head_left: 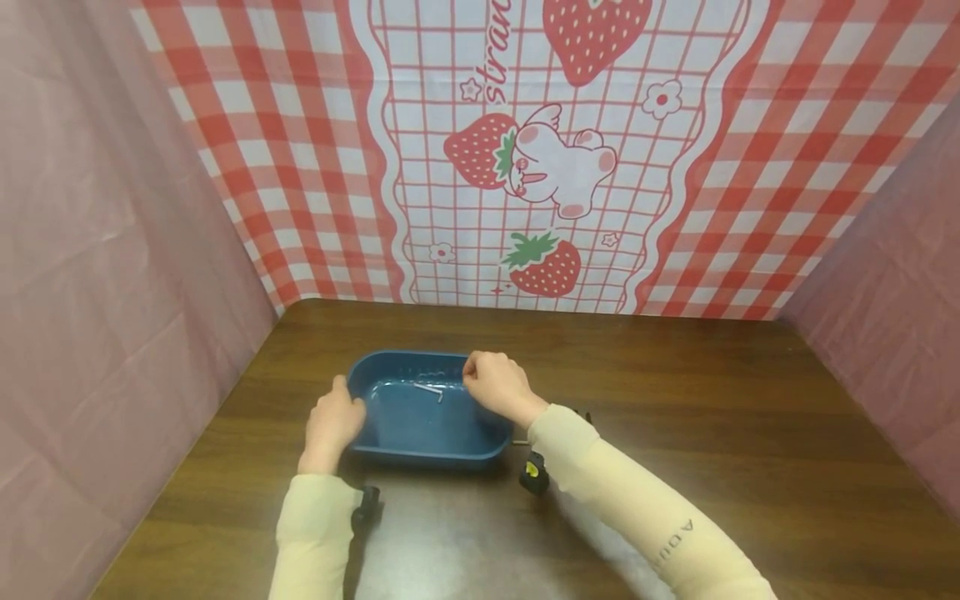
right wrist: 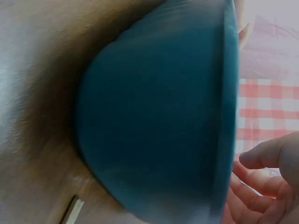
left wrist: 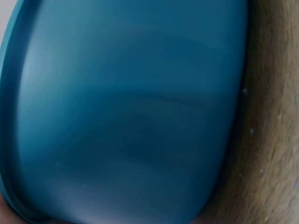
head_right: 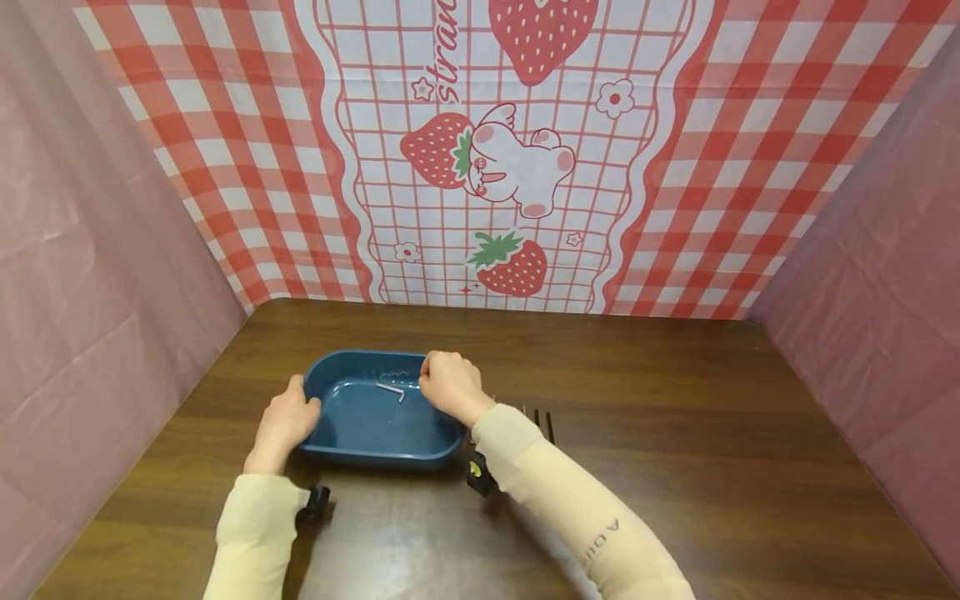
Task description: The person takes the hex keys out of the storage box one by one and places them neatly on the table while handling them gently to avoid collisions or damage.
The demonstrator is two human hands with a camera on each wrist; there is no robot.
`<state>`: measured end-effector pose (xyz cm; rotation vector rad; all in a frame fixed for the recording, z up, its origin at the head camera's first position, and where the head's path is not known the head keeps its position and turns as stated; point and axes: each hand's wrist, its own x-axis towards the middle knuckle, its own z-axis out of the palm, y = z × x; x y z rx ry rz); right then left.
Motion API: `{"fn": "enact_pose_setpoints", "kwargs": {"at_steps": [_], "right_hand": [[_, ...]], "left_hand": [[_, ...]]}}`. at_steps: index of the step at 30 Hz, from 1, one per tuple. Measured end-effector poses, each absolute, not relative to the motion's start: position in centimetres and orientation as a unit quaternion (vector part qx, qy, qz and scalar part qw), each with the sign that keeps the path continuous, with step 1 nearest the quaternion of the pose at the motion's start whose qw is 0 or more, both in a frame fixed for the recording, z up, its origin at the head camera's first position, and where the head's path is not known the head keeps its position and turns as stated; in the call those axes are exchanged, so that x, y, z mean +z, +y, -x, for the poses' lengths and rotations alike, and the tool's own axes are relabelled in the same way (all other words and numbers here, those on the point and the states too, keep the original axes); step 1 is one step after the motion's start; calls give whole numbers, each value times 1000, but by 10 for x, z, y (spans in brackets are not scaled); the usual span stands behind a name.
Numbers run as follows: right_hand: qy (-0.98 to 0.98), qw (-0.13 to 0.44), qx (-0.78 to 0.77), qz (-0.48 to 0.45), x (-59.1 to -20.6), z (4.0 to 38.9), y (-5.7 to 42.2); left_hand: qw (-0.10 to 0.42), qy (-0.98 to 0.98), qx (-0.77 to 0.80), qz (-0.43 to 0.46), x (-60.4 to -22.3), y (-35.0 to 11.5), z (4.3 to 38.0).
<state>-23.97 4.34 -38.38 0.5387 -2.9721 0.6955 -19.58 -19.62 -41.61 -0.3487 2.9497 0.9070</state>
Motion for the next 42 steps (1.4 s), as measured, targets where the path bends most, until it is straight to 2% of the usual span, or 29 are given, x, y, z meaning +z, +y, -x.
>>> {"fn": "enact_pose_setpoints", "kwargs": {"at_steps": [8,15,26,35,42], "right_hand": [[-955,-38,245,-160,-380,248,30],[-955,-68,242,-159,-378,250,18],[-967,-88,174,-167,-379,263,1],[-966,-129,132,-182,-375,260,-8],[-968,-137,105,-183,-369,263,-9]], "left_hand": [[17,950,291,111,-417,-197,196],[18,950,291,114,-416,-196,196],[19,948,298,113,-416,-197,196],[18,947,300,115,-416,-197,198],[17,948,295,114,-417,-197,198]]}}
